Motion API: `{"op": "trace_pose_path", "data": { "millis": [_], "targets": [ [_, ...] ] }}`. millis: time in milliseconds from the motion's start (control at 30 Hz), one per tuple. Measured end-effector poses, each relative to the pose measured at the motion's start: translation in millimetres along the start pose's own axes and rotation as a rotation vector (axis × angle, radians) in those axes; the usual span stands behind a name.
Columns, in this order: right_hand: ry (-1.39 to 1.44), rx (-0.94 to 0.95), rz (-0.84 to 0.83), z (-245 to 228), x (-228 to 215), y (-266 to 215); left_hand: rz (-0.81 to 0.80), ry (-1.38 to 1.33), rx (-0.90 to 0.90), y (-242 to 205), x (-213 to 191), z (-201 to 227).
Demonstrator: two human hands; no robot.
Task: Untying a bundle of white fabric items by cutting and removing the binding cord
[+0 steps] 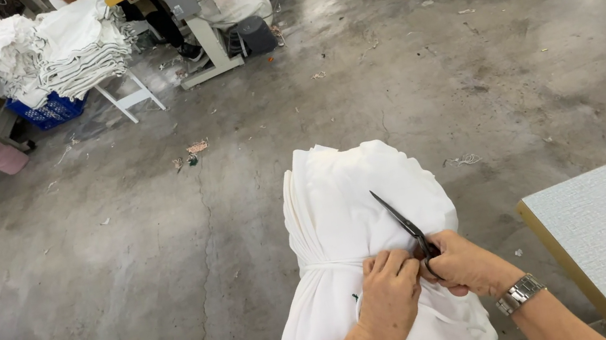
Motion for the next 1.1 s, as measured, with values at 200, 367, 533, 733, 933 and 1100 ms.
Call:
{"op": "trace_pose_path", "data": {
  "millis": [200, 367, 533, 733, 933, 1100],
  "targets": [
    [0.235, 0.043, -0.102, 30.2, -6.8, 19.0, -0.022, 0.033, -0.006, 6.0, -8.3, 8.9],
    [0.213, 0.042, -0.085, 20.4, -2.4, 6.3, 0.109, 0.274, 0.094, 12.3, -17.8, 21.8],
    [0.157, 0.038, -0.043, 7.0, 3.1, -4.9, 0.141, 0.315, 0.045, 7.7, -10.6, 24.1],
    [0.126, -0.007, 0.01, 4.3, 7.6, -8.9, 0.152, 0.246, -0.009, 0.7, -0.9, 17.8],
    [0.071, -0.054, 0.033, 8.4, 11.2, -8.5, 0.048, 0.257, -0.094, -2.9, 10.1, 15.8],
    [-0.001, -0.137, 0.034, 6.0, 9.3, -14.4, 0.0, 0.229, -0.092, -6.4, 13.7, 10.4]
  ]
}}
Point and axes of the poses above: each hand's wrist, its own y-axis towards the middle knuckle, its own x-axis out of the palm, z = x × y, the point moved 1 cm from there along y, towards the middle knuckle, and after that the axes turned 5 degrees about z, right-handed, at the moved point
